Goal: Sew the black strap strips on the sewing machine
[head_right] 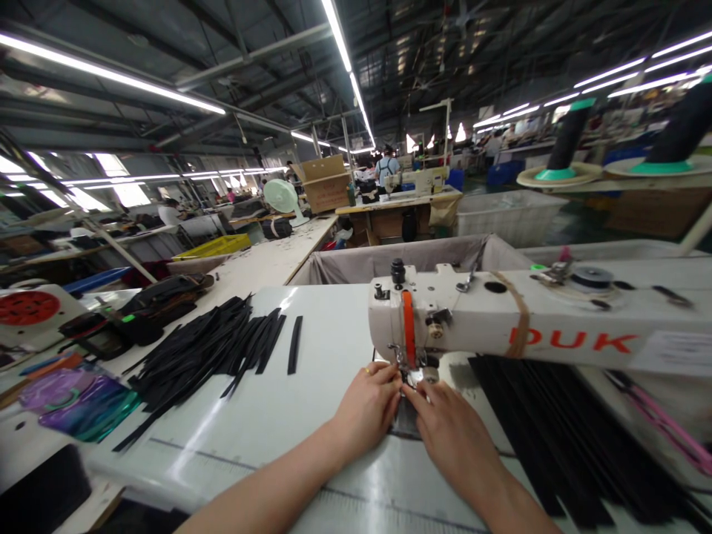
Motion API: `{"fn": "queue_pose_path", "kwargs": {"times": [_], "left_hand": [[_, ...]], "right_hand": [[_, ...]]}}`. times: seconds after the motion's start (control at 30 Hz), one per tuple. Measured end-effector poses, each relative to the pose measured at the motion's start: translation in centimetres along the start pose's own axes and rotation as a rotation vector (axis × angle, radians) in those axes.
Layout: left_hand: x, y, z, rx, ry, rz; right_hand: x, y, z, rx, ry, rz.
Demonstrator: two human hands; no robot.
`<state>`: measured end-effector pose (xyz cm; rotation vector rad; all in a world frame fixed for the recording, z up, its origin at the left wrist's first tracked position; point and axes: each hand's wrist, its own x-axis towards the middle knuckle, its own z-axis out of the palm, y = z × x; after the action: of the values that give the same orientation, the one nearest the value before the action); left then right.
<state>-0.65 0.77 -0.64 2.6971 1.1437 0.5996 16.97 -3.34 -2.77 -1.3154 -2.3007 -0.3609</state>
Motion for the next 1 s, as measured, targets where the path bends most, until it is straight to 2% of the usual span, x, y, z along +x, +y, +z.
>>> {"fn": "queue_pose_path", "kwargs": {"times": [0.4, 0.67, 1.0], "left_hand": [[0.2, 0.0, -0.2, 0.060, -0.037, 0.014], [0.5, -0.1, 0.5, 0.130, -0.017, 0.051], [1.0, -0.1, 0.5, 0.156, -0.011, 0.078]], "right_hand": [[-0.1, 0.0, 0.4, 0.058, -0.043, 0.054], [0.2, -0.2, -0.2, 0.067, -0.081, 0.074], [0.1, -0.2, -0.1, 0.058, -0.061, 0.073]]}}
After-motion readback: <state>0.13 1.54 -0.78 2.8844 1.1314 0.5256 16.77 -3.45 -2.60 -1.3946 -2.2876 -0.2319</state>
